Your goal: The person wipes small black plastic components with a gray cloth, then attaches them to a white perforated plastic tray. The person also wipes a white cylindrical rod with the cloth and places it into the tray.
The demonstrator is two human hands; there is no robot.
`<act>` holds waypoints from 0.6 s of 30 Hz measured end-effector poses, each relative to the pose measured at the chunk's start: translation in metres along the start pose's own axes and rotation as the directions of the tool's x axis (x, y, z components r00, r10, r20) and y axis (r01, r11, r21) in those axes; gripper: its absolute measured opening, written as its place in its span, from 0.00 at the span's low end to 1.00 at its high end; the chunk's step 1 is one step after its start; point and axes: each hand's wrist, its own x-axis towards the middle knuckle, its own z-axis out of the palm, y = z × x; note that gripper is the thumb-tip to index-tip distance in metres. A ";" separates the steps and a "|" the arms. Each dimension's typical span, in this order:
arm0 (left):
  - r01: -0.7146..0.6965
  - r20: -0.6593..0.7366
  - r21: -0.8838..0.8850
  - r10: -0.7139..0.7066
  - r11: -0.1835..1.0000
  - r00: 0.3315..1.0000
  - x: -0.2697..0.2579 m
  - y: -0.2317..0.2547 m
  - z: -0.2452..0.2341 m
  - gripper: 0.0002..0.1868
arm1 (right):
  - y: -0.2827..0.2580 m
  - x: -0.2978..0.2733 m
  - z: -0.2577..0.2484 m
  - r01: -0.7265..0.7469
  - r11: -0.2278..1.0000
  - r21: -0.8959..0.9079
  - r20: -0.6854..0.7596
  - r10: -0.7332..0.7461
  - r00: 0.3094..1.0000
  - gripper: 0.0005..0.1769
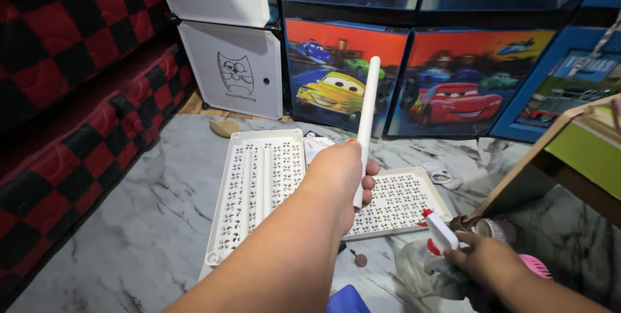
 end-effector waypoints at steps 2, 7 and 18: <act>-0.014 0.005 -0.007 0.014 1.000 1.000 -0.004 0.000 0.002 0.13 | -0.010 -0.008 -0.015 0.038 0.999 -0.008 -0.138 -0.039 0.990 0.31; -0.042 0.020 0.032 0.042 0.999 0.999 -0.014 -0.001 0.008 0.15 | -0.081 -0.049 -0.073 0.289 0.547 0.786 -0.421 0.130 0.898 0.19; -0.308 0.224 0.152 0.270 0.939 0.936 -0.044 -0.004 0.035 0.15 | -0.203 -0.159 -0.137 0.816 0.579 0.006 -0.790 -0.497 0.358 0.13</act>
